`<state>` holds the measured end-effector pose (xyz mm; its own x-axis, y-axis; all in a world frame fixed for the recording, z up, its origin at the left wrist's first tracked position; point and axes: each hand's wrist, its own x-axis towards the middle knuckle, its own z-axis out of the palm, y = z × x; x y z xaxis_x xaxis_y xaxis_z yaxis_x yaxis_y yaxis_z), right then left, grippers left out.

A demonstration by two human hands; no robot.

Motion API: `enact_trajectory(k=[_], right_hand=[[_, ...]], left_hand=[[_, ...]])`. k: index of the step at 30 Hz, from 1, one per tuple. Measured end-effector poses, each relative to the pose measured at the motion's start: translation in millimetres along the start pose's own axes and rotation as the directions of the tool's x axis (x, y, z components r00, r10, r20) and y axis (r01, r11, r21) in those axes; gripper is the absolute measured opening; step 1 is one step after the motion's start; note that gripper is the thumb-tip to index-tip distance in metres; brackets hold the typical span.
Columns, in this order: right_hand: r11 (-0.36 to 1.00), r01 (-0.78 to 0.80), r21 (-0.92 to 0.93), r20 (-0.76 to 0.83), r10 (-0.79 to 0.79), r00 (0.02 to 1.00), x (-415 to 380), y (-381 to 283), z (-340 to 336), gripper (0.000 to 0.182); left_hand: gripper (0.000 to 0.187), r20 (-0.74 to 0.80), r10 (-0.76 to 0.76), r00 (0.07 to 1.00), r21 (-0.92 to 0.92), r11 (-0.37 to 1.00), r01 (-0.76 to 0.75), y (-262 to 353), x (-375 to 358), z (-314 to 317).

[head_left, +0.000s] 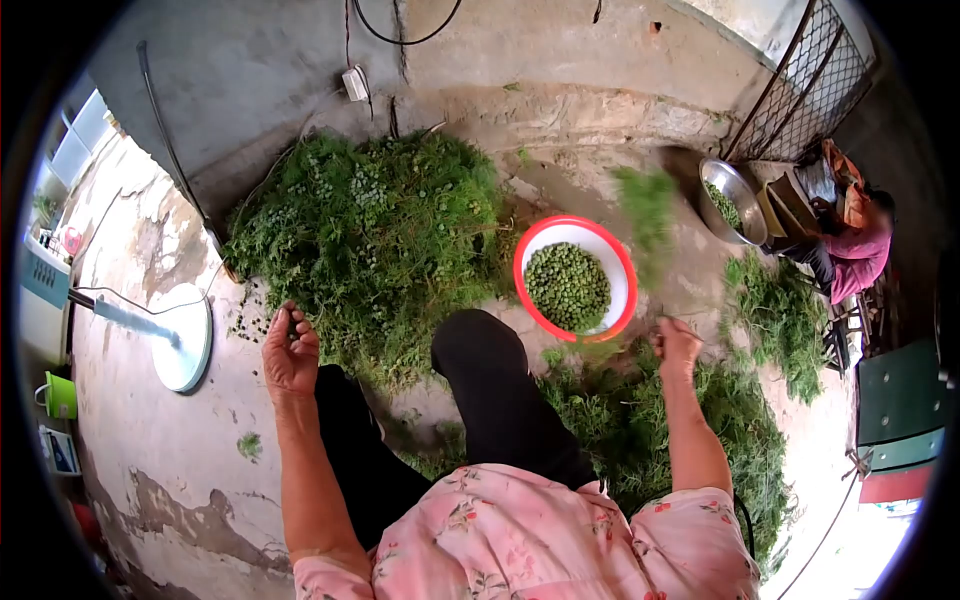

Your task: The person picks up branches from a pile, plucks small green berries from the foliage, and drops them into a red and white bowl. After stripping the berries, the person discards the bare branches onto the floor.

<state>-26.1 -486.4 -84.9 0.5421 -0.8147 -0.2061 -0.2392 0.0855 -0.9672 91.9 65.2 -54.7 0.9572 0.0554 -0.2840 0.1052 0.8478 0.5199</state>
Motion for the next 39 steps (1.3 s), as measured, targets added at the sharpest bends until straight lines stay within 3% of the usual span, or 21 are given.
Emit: enact_trajectory(k=[3, 5, 7, 9, 12, 15, 16, 17, 19, 21, 24, 27, 29, 31, 35, 39], right_hand=[[0.994, -0.102, 0.029, -0.321, 0.106, 0.941, 51, 28, -82, 0.017], [0.987, -0.157, 0.034, -0.589, 0.147, 0.794, 65, 51, -145, 0.016], [0.980, -0.173, 0.098, -0.793, 0.182, 0.582, 59, 73, -194, 0.015], [0.972, -0.151, 0.180, -0.879, 0.228, 0.420, 49, 93, -217, 0.013], [0.949, -0.101, 0.298, -0.883, 0.314, 0.350, 41, 128, -209, 0.012], [0.910, -0.056, 0.410, -0.826, 0.397, 0.401, 41, 157, -163, 0.010], [0.893, -0.049, 0.447, -0.794, 0.422, 0.438, 44, 164, -145, 0.010], [0.876, -0.046, 0.480, -0.760, 0.442, 0.477, 46, 168, -127, 0.010], [0.874, -0.076, 0.480, -0.707, 0.437, 0.556, 40, 163, -89, 0.009], [0.900, -0.139, 0.413, -0.655, 0.400, 0.641, 24, 135, -49, 0.014], [0.875, -0.212, 0.435, -0.425, 0.408, 0.808, 18, 117, -22, 0.009], [0.888, -0.152, 0.435, -0.328, 0.313, 0.891, 7, 81, 8, 0.018], [0.857, -0.101, 0.505, -0.237, 0.251, 0.939, 7, 54, 30, 0.021], [0.821, -0.011, 0.571, -0.030, 0.034, 0.999, -2, 12, 52, 0.021], [0.813, 0.033, 0.581, 0.221, -0.196, 0.955, -55, -89, 113, 0.020], [0.840, -0.054, 0.541, 0.390, -0.193, 0.900, -98, -116, 176, 0.018]], left_hand=[[0.018, 0.017, -0.017, 1.000, -0.002, 1.000, 0.017, 2, 4, -5], [0.020, -0.081, 0.037, 0.996, 0.049, 0.998, -0.033, 0, 0, 4], [0.022, -0.127, 0.055, 0.990, 0.085, 0.995, -0.044, -3, 1, 6], [0.025, -0.124, 0.030, 0.992, 0.099, 0.995, -0.018, -11, 7, 4], [0.039, -0.090, -0.081, 0.993, 0.122, 0.988, 0.092, -43, 12, 27], [0.054, 0.037, -0.176, 0.984, 0.327, 0.932, 0.154, -94, 0, 95], [0.066, 0.069, -0.240, 0.968, 0.329, 0.922, 0.205, -112, 1, 112], [0.074, 0.149, -0.316, 0.937, 0.489, 0.847, 0.208, -125, -1, 136], [0.105, 0.226, -0.406, 0.886, 0.428, 0.858, 0.284, -158, -2, 173], [0.106, 0.269, -0.433, 0.860, 0.410, 0.860, 0.305, -179, 4, 198], [0.106, 0.273, -0.404, 0.873, 0.389, 0.876, 0.284, -185, 8, 211], [0.101, 0.278, -0.371, 0.886, 0.471, 0.857, 0.211, -161, 13, 194], [0.085, 0.276, -0.339, 0.900, 0.452, 0.872, 0.189, -135, 26, 168], [0.076, 0.253, -0.276, 0.927, 0.441, 0.886, 0.143, -102, 37, 138], [0.061, 0.061, -0.119, 0.991, 0.446, 0.891, 0.080, -48, 62, 75], [0.056, -0.092, -0.048, 0.995, 0.389, 0.918, 0.080, -19, 75, 40]])
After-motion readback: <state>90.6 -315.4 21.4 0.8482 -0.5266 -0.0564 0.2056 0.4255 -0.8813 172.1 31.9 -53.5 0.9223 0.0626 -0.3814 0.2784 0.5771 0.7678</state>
